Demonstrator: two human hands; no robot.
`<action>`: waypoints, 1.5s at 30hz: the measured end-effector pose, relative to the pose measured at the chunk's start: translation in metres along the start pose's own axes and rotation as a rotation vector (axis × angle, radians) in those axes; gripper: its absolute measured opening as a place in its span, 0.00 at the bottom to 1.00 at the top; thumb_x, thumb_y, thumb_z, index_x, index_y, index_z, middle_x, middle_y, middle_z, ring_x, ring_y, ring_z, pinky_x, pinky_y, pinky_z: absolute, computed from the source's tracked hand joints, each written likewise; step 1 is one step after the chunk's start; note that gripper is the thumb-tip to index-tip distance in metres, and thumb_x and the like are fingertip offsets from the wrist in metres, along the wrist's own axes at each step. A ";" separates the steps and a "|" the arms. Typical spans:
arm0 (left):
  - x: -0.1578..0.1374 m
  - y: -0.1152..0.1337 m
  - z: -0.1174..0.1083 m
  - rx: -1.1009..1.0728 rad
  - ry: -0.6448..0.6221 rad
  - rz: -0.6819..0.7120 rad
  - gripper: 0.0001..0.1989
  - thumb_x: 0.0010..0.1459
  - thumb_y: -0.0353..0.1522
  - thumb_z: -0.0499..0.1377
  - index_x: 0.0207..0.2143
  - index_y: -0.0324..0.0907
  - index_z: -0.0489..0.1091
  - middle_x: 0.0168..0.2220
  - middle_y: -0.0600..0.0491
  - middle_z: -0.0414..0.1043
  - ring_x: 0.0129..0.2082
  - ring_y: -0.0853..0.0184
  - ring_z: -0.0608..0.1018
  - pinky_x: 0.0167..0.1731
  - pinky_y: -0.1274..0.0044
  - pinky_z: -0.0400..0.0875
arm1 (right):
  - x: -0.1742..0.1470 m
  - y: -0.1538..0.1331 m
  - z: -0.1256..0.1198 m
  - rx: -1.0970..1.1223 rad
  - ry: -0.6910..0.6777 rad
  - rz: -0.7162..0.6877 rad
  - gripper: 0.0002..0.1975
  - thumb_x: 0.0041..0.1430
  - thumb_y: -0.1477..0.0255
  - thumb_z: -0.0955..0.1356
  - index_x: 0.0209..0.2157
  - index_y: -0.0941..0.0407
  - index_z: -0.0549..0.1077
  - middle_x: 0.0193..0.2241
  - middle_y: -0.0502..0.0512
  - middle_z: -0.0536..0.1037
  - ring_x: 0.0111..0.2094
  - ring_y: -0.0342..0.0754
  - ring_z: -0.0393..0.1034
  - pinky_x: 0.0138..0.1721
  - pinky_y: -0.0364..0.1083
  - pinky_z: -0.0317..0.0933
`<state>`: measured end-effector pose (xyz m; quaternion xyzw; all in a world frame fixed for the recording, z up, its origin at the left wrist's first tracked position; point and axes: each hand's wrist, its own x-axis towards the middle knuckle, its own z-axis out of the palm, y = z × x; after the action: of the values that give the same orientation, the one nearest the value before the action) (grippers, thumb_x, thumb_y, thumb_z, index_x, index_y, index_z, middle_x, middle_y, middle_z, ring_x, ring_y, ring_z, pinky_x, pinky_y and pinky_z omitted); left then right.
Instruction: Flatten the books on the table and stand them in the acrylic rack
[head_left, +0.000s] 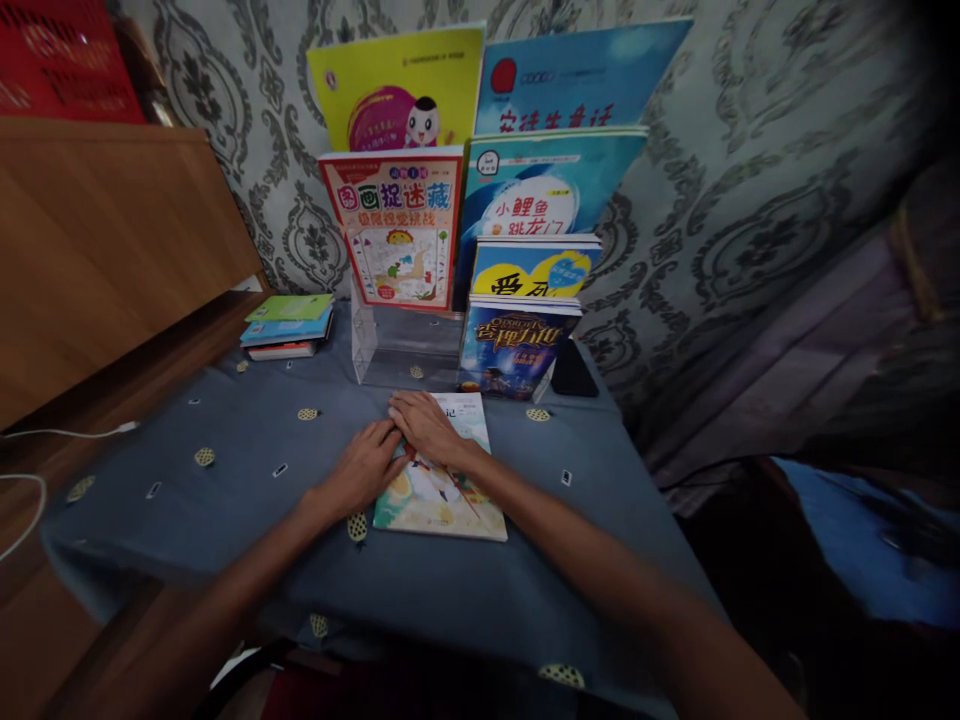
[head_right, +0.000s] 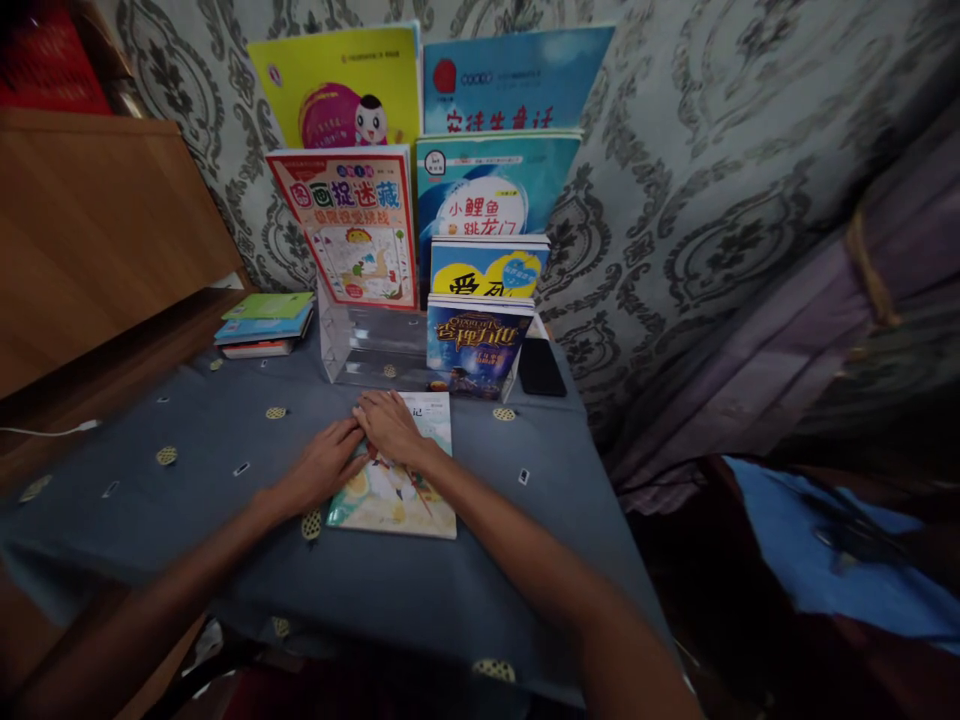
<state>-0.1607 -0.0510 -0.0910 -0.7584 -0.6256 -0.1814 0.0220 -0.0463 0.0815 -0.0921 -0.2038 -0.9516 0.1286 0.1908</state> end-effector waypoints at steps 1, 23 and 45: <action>0.002 -0.002 0.000 -0.004 -0.002 0.008 0.15 0.70 0.38 0.50 0.54 0.41 0.64 0.55 0.43 0.68 0.56 0.55 0.71 0.55 0.59 0.69 | 0.000 0.000 0.000 0.004 -0.004 0.003 0.21 0.74 0.68 0.56 0.57 0.60 0.72 0.58 0.64 0.74 0.62 0.52 0.63 0.64 0.55 0.50; 0.051 -0.023 0.009 0.103 -0.092 -0.034 0.21 0.67 0.33 0.50 0.61 0.39 0.62 0.64 0.41 0.62 0.64 0.57 0.66 0.61 0.62 0.63 | -0.015 0.005 -0.013 -0.012 0.041 0.132 0.21 0.73 0.68 0.57 0.59 0.61 0.68 0.59 0.66 0.73 0.62 0.52 0.64 0.63 0.54 0.52; 0.071 -0.014 0.007 0.225 -0.077 -0.046 0.18 0.70 0.38 0.50 0.57 0.42 0.66 0.54 0.42 0.68 0.54 0.51 0.69 0.50 0.58 0.68 | -0.055 0.028 -0.030 -0.132 0.046 0.251 0.21 0.71 0.67 0.61 0.60 0.59 0.67 0.63 0.67 0.68 0.65 0.55 0.58 0.66 0.59 0.47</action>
<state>-0.1618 0.0205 -0.0786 -0.7429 -0.6598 -0.0811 0.0786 0.0216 0.0873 -0.0914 -0.3361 -0.9205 0.0837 0.1811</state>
